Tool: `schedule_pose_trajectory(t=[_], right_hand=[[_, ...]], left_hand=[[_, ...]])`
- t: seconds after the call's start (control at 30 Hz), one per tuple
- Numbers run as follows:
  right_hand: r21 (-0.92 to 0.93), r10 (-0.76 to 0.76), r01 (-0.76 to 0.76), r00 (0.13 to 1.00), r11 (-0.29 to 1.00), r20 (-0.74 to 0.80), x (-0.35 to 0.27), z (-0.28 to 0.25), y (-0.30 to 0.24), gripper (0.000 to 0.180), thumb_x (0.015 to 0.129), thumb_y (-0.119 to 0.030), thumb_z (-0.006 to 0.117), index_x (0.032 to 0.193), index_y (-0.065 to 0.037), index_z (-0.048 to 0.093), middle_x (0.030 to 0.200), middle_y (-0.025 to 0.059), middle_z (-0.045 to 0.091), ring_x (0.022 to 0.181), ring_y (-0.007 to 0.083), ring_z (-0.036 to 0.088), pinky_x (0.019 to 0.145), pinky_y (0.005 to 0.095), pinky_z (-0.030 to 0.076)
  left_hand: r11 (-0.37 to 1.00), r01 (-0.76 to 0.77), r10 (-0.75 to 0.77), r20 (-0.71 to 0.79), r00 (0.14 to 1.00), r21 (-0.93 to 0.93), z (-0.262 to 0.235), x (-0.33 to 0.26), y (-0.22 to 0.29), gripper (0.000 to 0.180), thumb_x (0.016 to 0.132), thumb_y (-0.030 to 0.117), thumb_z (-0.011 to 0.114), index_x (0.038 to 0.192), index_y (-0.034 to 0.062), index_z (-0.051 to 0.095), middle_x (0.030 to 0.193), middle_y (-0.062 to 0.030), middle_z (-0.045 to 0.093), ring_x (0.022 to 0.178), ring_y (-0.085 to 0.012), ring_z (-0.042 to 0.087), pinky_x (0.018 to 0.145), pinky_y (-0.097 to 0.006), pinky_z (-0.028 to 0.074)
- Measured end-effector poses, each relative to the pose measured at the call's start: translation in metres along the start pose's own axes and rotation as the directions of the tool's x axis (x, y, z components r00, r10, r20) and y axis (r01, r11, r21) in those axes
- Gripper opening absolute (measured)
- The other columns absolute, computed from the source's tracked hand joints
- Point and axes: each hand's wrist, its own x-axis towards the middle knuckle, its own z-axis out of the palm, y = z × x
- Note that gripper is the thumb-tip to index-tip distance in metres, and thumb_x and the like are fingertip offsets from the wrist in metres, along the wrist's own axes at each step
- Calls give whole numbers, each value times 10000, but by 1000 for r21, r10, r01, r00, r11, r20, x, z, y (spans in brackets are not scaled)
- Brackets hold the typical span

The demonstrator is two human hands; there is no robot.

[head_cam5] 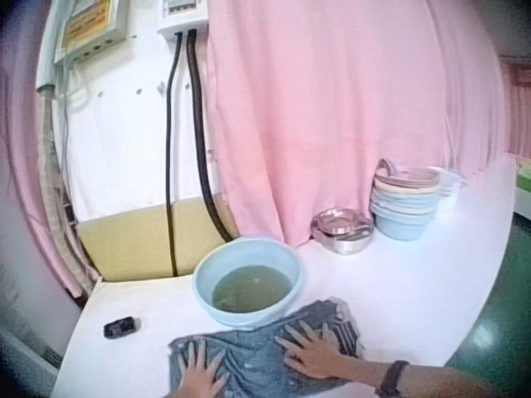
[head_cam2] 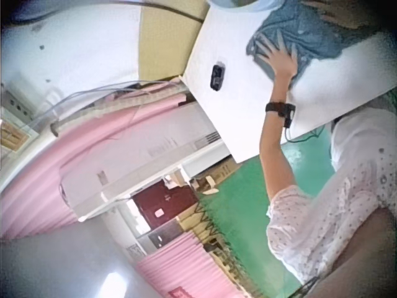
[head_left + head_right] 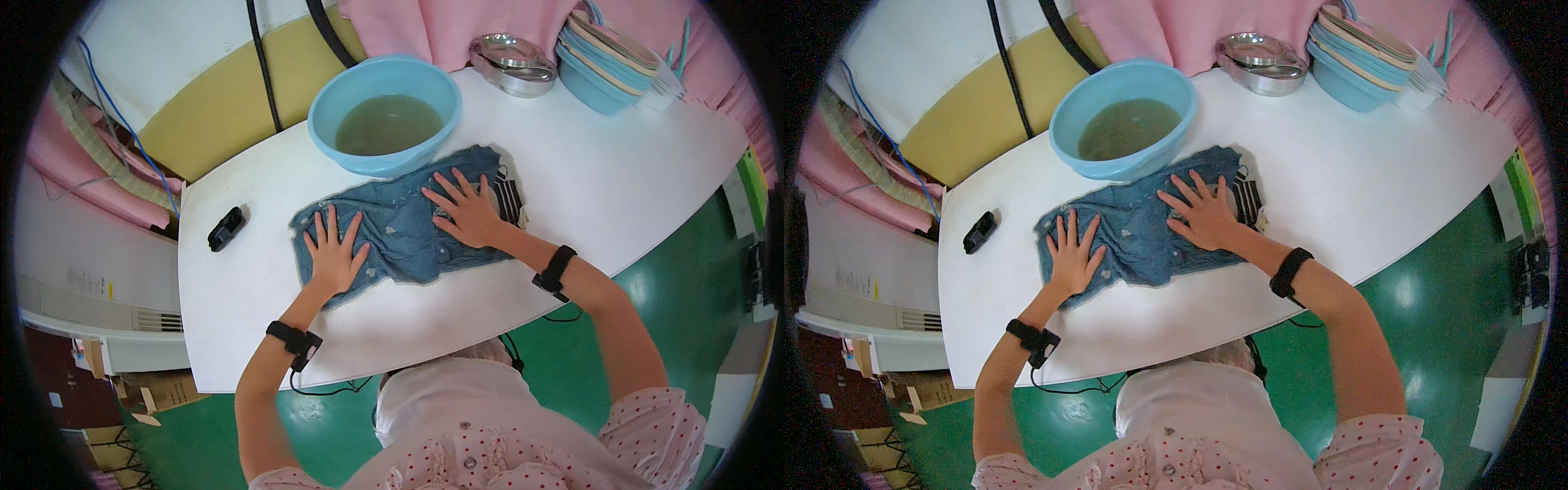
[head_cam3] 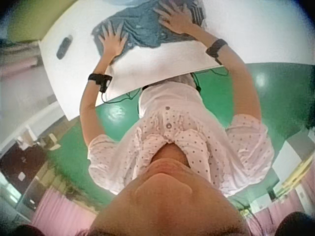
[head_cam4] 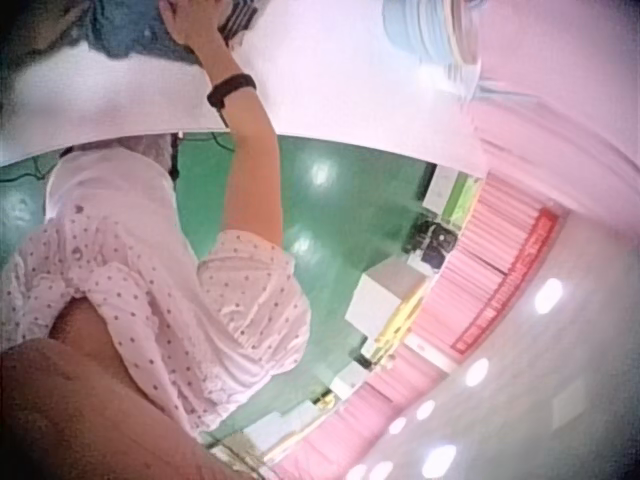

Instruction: The person picks up a small object and places it in a box, washes a blue cloth in a basin of water, and then flattens the wet cloth to wipe the surfaces of multiple yellow tables.

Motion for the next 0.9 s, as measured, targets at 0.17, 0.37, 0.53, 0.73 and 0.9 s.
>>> schedule_pose_trajectory(t=[0.17,0.37,0.53,0.73,0.9], right_hand=[[16,48,-48,999,999,9,-2,-5,0,505,901,-487,276,1367,-295,251,1447,26,181,1316,326,160,952,671,151],[90,72,-55,976,994,-205,-7,18,-8,468,902,-445,333,1331,-261,347,1411,28,279,1294,310,229,985,619,154],[148,45,-21,985,989,-165,-42,14,-13,483,906,-389,351,1326,-152,363,1401,89,291,1290,295,245,1022,550,148],[204,-43,63,994,977,-100,-103,9,-32,518,908,-391,343,1349,-122,318,1423,99,240,1306,287,208,1057,471,118],[282,22,27,985,959,-170,-161,19,-23,505,898,-381,374,1336,-132,342,1408,107,268,1302,288,216,1060,450,135]], left_hand=[[999,44,-44,-19,999,15,3,5,5,577,843,495,399,1361,264,289,1445,-174,105,1302,-430,102,974,-637,97],[997,72,-70,-105,992,13,14,-8,11,566,869,444,376,1365,185,287,1435,-170,159,1309,-397,129,1009,-583,112],[990,132,-126,-119,985,41,19,-44,48,581,875,403,374,1359,96,280,1431,-163,177,1309,-384,146,1018,-560,124],[963,266,-260,-120,958,38,35,-100,97,609,872,402,382,1361,62,256,1436,-155,171,1316,-373,135,1023,-549,116],[924,379,-371,-121,921,48,56,-113,157,624,874,415,370,1372,65,231,1441,-170,140,1318,-385,118,1016,-561,112]])
